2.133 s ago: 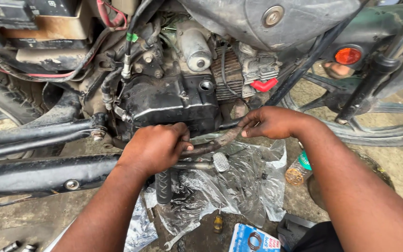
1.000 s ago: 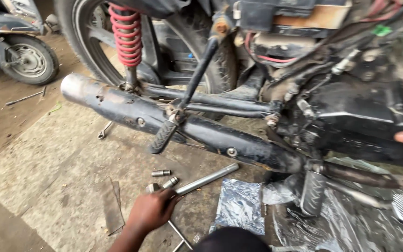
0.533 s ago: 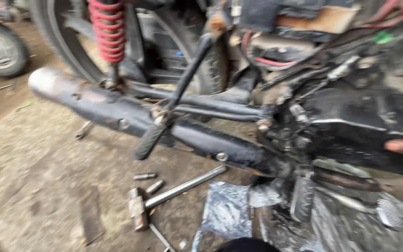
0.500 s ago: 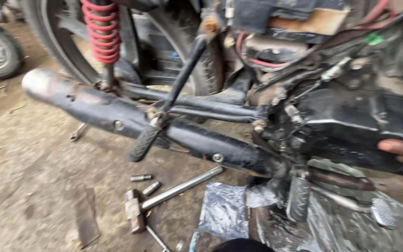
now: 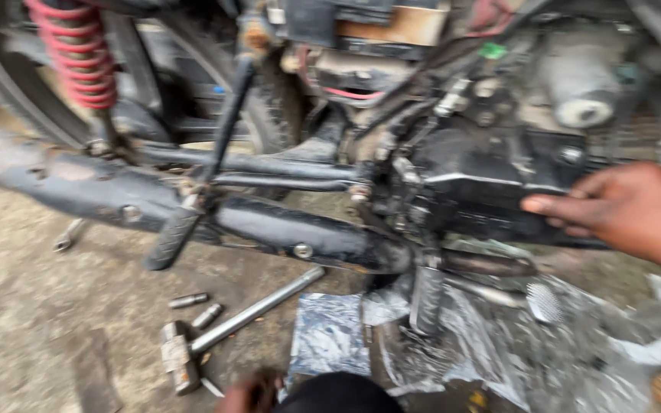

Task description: The person is repairing the engine area of a motorcycle, specifically working on wiring and components near the battery.

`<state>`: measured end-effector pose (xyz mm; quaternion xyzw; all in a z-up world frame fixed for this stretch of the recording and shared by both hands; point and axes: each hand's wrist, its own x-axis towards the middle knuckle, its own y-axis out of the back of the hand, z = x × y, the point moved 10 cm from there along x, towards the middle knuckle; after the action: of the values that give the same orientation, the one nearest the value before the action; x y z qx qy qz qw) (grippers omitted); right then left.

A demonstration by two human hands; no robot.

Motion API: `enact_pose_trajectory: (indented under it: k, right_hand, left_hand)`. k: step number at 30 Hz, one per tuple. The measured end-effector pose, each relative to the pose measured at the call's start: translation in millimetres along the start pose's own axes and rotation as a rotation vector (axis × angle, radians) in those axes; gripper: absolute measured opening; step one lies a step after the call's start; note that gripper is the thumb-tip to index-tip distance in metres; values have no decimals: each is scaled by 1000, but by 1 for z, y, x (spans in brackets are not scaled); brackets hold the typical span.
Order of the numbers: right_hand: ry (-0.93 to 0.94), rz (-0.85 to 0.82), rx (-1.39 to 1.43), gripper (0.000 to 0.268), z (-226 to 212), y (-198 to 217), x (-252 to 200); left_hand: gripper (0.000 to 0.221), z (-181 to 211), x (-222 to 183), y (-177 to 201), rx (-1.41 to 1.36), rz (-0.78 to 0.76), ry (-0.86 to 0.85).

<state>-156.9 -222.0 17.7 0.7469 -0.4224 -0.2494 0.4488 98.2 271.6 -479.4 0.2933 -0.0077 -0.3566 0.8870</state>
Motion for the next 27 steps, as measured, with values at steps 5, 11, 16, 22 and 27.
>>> enact_pose_trajectory:
  k: [5, 11, 16, 22, 27]
  right_hand:
    - [33, 0, -122, 51, -30, 16, -28]
    - [140, -79, -131, 52, -15, 18, -30]
    - [226, -453, -101, 71, -5, 43, -83]
    - [391, -230, 276, 63, 10, 115, -138]
    - [83, -300, 79, 57, 163, 48, -206]
  left_hand:
    - [25, 311, -5, 100, 48, 40, -284]
    - [25, 532, -3, 117, 457, -76, -664]
    - [30, 594, -18, 29, 978, -340, -787]
    - [30, 521, -37, -88, 1477, -621, -988]
    - [25, 484, -53, -121, 1684, -869, -1074]
